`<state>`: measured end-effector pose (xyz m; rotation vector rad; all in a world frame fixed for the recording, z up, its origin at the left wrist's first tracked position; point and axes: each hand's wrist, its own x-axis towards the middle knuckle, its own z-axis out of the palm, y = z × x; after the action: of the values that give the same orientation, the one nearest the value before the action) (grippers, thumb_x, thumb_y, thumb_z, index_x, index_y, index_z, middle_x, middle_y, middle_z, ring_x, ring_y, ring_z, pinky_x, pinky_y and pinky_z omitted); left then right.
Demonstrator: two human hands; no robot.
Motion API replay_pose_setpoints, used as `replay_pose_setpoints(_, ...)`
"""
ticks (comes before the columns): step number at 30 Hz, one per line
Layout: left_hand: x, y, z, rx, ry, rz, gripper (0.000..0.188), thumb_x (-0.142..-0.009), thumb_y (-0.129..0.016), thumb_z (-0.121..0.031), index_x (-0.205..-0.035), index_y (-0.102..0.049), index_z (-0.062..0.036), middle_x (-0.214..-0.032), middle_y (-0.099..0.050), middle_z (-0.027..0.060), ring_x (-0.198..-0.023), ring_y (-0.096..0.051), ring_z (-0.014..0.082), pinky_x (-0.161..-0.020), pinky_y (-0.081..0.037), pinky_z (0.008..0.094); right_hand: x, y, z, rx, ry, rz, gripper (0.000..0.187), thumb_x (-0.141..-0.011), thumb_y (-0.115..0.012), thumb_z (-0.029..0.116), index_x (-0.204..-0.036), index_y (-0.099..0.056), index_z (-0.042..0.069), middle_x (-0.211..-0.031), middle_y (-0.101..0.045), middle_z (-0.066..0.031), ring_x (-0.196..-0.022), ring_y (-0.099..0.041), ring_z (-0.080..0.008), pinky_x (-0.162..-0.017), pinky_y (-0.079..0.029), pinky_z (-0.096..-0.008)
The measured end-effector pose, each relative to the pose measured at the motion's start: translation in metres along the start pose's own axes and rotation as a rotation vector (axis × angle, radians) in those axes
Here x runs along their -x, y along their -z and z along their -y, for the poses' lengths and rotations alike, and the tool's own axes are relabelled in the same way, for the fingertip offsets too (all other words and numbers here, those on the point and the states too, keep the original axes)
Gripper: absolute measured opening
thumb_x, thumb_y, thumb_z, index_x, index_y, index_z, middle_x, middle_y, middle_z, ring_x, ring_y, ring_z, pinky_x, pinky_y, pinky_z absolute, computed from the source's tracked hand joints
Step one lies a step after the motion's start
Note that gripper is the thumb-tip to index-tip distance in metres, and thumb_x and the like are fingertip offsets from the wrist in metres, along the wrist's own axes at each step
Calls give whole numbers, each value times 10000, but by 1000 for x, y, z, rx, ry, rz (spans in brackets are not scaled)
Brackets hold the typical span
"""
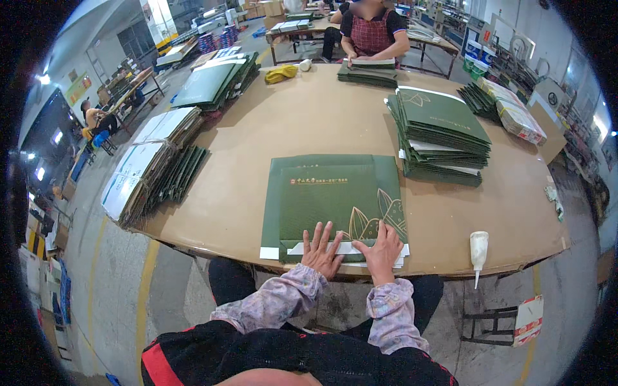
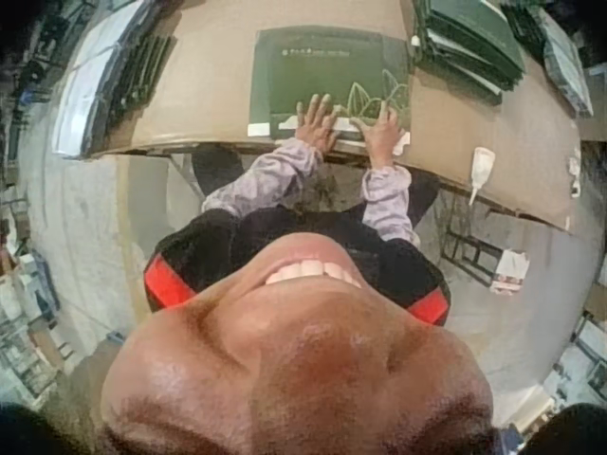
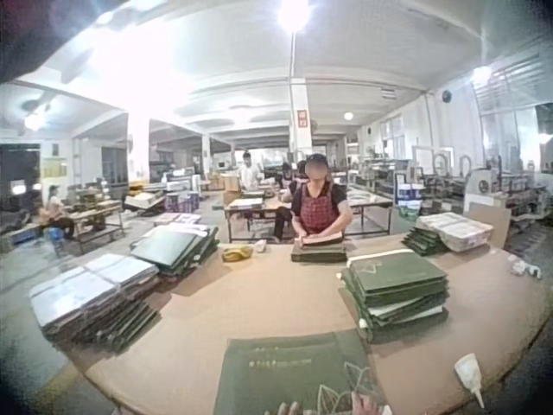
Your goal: The person is gluing and folding paper folders/boxes at a factory workbench.
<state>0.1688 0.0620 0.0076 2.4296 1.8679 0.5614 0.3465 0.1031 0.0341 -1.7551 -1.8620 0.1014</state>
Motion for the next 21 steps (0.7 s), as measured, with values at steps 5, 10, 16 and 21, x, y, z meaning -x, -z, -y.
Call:
replay_pose_setpoints(5,-17,-5,-7,-16,8,-70,776,-813,-579,-471,-1469,-282,-184,-1537,-155,195,-1421,-101,402,-1108,-48,624,-8,-7,-35,-8,47,-32,785,-678,-763,419,-1307,-488,39,-1129,-536,-191,-1035,-523,-372,-859,-425,-459)
replay_pose_setpoints(10,-22,-7,13,-24,18,-92,733,-848,-571,-456,-1473,-259,-233,-1553,-61,186,-1425,-14,412,-1105,-1,617,-25,2,-33,-213,-18,149,681,-734,-762,363,-1280,-516,38,-1092,-562,-171,-1021,-560,-322,-881,-452,-393)
replay_pose_setpoints(16,-11,-13,5,19,27,-1,691,-861,-563,-478,-1454,-283,-260,-1553,-25,172,-1424,41,410,-1092,16,629,-11,17,-66,-649,-121,363,800,-703,-796,360,-1348,-464,23,-1223,-542,-148,-1122,-536,-253,-964,-429,-355)
replay_pose_setpoints(21,-4,-12,0,8,37,28,664,-873,-556,-481,-1456,-281,-321,-1554,-36,163,-1424,29,412,-1094,29,621,0,9,-60,-528,-66,333,835,-678,-805,386,-1354,-463,36,-1227,-546,-154,-1137,-534,-252,-967,-430,-360)
